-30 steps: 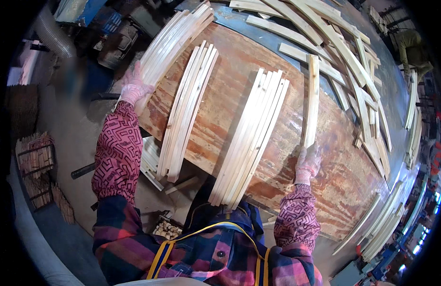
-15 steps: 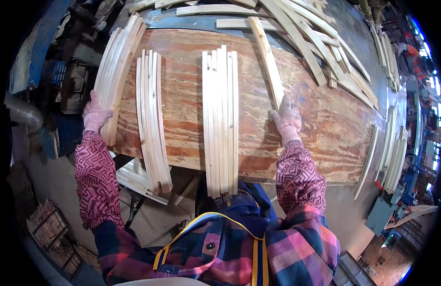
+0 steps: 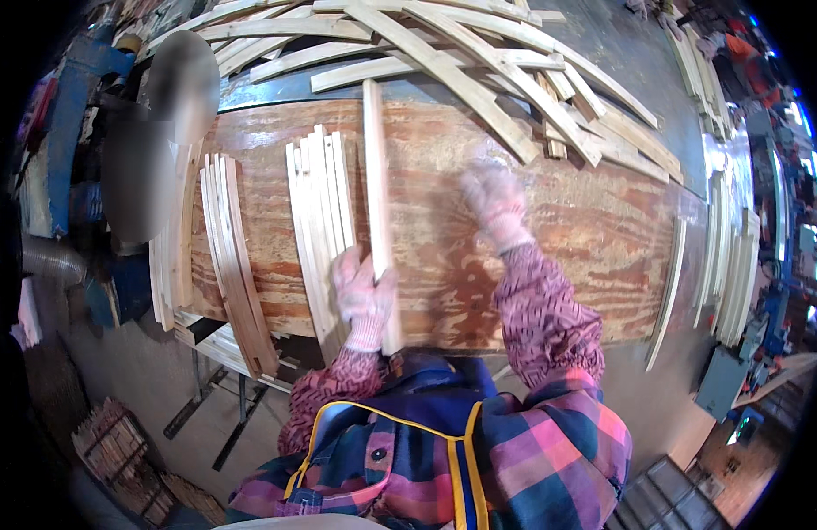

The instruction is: The person sorts a large pile of thin wooden strips on a workbench. They pick up individual strips, inspect them, and place them into neat, aligned stacks. The person occasionally lifts and moves entire stacks to organize the workspace.

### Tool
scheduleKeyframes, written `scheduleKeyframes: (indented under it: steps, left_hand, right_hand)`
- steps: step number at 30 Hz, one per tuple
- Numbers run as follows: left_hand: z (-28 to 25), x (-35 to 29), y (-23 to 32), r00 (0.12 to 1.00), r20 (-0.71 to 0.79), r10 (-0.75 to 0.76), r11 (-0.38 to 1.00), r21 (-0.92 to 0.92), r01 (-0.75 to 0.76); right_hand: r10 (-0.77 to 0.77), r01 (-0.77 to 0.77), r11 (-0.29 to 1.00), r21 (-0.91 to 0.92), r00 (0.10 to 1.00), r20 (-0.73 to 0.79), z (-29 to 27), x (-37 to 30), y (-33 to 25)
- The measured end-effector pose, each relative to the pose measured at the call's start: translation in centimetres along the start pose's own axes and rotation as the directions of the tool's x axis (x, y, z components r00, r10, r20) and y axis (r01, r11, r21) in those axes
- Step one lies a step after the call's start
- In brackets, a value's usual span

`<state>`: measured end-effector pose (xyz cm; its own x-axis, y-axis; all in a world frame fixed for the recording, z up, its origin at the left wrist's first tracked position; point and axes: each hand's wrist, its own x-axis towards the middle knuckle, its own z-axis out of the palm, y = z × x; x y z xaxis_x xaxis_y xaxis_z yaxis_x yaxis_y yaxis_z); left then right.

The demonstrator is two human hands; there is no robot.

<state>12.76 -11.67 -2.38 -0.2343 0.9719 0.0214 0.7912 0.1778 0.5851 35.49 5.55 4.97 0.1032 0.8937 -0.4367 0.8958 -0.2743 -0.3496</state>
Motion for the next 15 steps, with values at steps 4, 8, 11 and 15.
scheduleKeyframes:
  steps: [4,8,11,15]
  left_hand:
    - [-2.2,-1.7,0.7,0.997,0.082,-0.013,0.926,0.378,-0.019]
    - [0.3,2.9,5.0,0.984,-0.1,0.146,0.972,0.198,-0.124]
    - [4.0,8.1,8.6,0.916,0.399,0.052,0.308,-0.879,0.365]
    - [7.2,13.0,11.3,0.673,0.73,-0.121,-0.281,-0.675,0.682]
  right_hand:
    - [-0.049,-0.091,0.947,-0.307,0.905,-0.422,-1.6,9.5,9.7]
    - [-0.179,0.114,0.872,0.476,0.979,0.095,-0.5,9.9,10.1]
    - [-0.397,0.191,0.728,0.658,0.901,0.177,0.0,3.4,6.9]
    - [-0.34,0.175,0.916,-0.36,0.816,-0.467,-3.7,10.8,11.8]
